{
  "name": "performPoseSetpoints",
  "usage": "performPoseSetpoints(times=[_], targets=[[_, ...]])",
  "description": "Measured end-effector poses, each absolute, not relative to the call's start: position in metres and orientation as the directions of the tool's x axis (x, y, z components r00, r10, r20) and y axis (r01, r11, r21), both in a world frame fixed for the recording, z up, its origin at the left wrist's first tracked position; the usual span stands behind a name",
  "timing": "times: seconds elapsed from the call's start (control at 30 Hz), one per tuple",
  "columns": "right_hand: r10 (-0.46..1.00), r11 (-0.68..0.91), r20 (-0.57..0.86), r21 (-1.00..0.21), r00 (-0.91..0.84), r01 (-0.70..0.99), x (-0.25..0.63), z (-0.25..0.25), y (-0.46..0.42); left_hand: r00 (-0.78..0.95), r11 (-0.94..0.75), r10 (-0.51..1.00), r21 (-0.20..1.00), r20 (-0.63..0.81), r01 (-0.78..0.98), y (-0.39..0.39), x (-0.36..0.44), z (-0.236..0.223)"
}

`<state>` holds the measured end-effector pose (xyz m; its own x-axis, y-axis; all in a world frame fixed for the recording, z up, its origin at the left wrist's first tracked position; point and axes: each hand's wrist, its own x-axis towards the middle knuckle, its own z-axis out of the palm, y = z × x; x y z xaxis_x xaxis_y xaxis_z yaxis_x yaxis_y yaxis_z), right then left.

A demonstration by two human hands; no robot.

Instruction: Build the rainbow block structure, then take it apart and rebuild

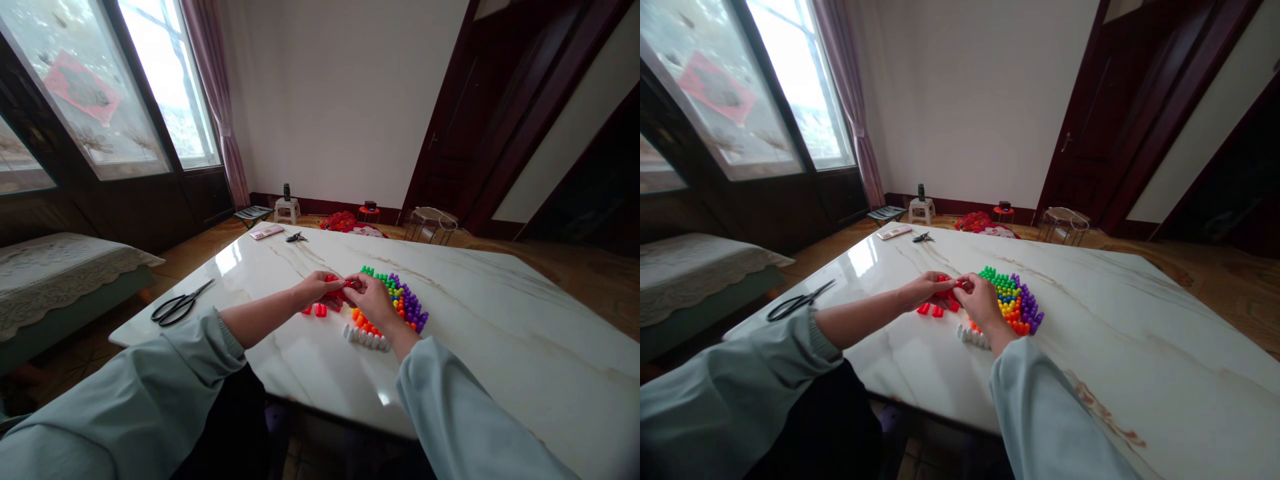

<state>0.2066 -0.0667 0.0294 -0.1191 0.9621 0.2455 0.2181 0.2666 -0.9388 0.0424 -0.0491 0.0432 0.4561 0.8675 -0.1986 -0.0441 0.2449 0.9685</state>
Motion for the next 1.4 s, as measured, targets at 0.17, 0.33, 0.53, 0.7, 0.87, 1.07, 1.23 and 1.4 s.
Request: performPoseSetpoints(times=[0.17, 0.33, 0.53, 0.7, 0.87, 1.07, 1.23, 1.4], targets=[[0.967, 0.235, 0.211, -0.956, -0.144, 0.174, 0.203, 0.039, -0.076, 0.451, 0.301, 0.857, 0.953, -0.25, -0.043, -0.048, 0.044, 0.042], [0.976, 0.194, 0.172, -0.965, -0.132, 0.177, 0.206, 0.039, -0.076, 0.516, 0.431, 0.785, 0.9, -0.342, -0.059, -0.042, 0.038, 0.043], [0.979, 0.18, 0.155, -0.964, -0.136, 0.197, 0.216, 0.034, -0.074, 0.621, 0.529, 0.702, 0.839, -0.348, -0.127, -0.041, 0.033, 0.043], [0.977, 0.2, 0.181, -0.96, -0.11, 0.197, 0.226, 0.032, -0.075, 0.609, 0.512, 0.716, 0.85, -0.341, -0.127, -0.045, 0.037, 0.045], [0.988, 0.156, 0.157, -0.974, -0.006, 0.161, 0.243, 0.038, -0.075, 0.363, 0.372, 0.881, 0.917, -0.302, -0.142, -0.043, 0.039, 0.045], [0.979, 0.145, 0.176, -0.953, 0.098, 0.266, 0.288, 0.038, -0.075, 0.202, 0.324, 0.931, 0.943, -0.304, -0.079, -0.032, 0.031, 0.033], [0.99, -0.007, 0.057, -0.895, 0.129, 0.446, 0.332, 0.025, -0.078, 0.217, 0.322, 0.927, 0.946, -0.306, -0.042, -0.033, 0.032, 0.031], [0.984, -0.106, -0.011, -0.839, 0.178, 0.533, 0.362, 0.009, -0.08, 0.243, 0.328, 0.918, 0.944, -0.315, -0.016, -0.036, 0.033, 0.032]])
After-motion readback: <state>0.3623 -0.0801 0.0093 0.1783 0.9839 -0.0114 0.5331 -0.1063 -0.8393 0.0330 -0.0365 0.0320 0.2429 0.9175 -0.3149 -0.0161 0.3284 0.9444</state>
